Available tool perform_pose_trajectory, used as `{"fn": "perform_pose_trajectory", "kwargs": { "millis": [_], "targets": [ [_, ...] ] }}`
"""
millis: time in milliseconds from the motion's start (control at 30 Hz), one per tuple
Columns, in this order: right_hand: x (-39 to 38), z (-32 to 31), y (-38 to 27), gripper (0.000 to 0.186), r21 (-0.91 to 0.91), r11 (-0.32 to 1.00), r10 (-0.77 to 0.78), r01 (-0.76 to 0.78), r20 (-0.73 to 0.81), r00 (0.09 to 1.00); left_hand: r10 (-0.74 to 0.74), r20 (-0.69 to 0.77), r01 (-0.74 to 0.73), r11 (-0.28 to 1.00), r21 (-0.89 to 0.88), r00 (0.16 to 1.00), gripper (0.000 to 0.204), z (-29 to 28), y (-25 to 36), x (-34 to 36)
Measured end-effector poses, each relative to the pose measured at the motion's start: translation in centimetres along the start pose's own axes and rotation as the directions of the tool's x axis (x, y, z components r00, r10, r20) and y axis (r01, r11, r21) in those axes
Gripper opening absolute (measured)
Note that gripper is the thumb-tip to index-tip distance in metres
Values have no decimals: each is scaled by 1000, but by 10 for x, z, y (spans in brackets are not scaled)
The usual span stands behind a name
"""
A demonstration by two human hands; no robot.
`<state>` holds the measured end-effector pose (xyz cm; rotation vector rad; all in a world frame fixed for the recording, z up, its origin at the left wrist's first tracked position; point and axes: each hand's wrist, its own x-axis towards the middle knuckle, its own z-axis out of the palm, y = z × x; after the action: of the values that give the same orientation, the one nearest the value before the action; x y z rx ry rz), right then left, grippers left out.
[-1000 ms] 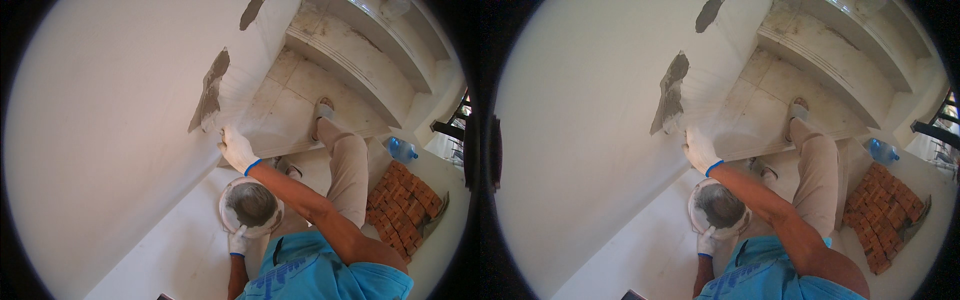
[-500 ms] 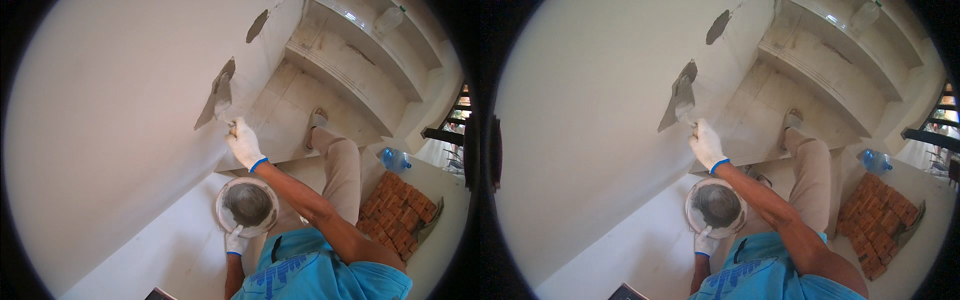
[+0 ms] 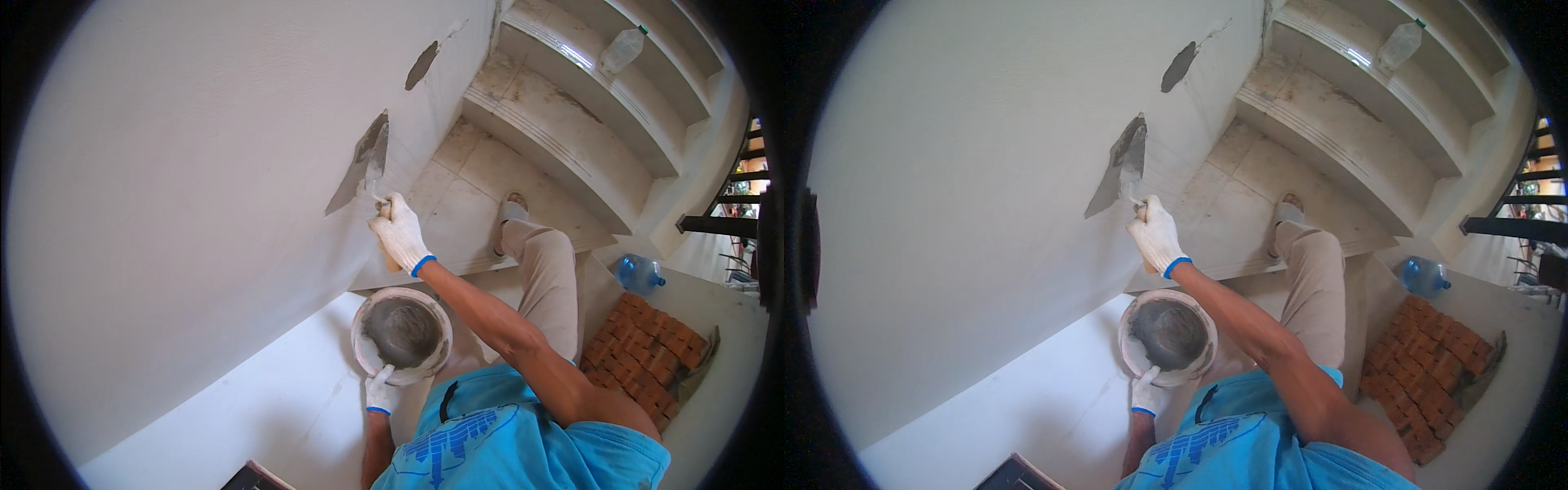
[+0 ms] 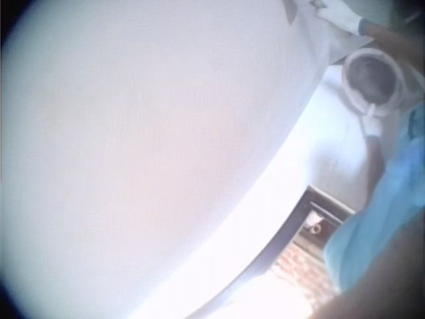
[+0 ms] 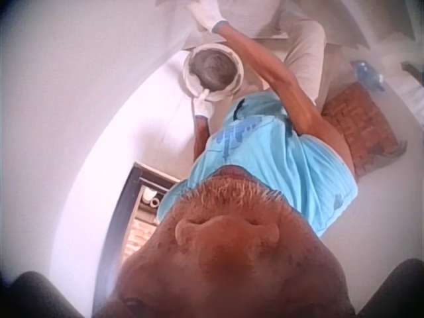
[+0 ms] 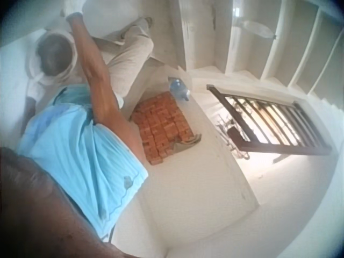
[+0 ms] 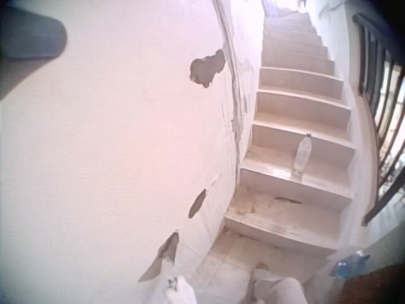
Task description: The person applies plaster to a wall using a trowel, smoothing the surface to fill gaps and create an even finish. The person repeatedly scoops plaster from a bucket and spreads it across the wall area.
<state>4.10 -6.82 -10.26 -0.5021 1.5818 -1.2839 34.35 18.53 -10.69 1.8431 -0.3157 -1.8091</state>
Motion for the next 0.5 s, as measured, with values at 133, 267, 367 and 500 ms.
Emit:
{"fn": "perform_pose_trajectory", "kwargs": {
  "millis": [133, 267, 367, 500],
  "targets": [
    [9, 25, 14, 39, -4, 999, -37, 37, 7, 999, 21, -30, -21, 1000, 2, 999, 37, -7, -7, 9],
    [-19, 30, 19, 45, -46, 999, 18, -13, 118, 993, -7, -16, 7, 1000, -21, 1000, 35, 1, -2, -2],
    [-37, 15, 8, 47, 0, 998, 70, -70, 144, 987, -25, -5, 25, 994, -105, 1000, 34, 6, -2, -6],
    [-25, 3, -7, 43, 227, 959, 138, -170, 150, 979, 3, -3, -3, 1000, -27, 1000, 37, 21, 6, -6]
  ]
}}
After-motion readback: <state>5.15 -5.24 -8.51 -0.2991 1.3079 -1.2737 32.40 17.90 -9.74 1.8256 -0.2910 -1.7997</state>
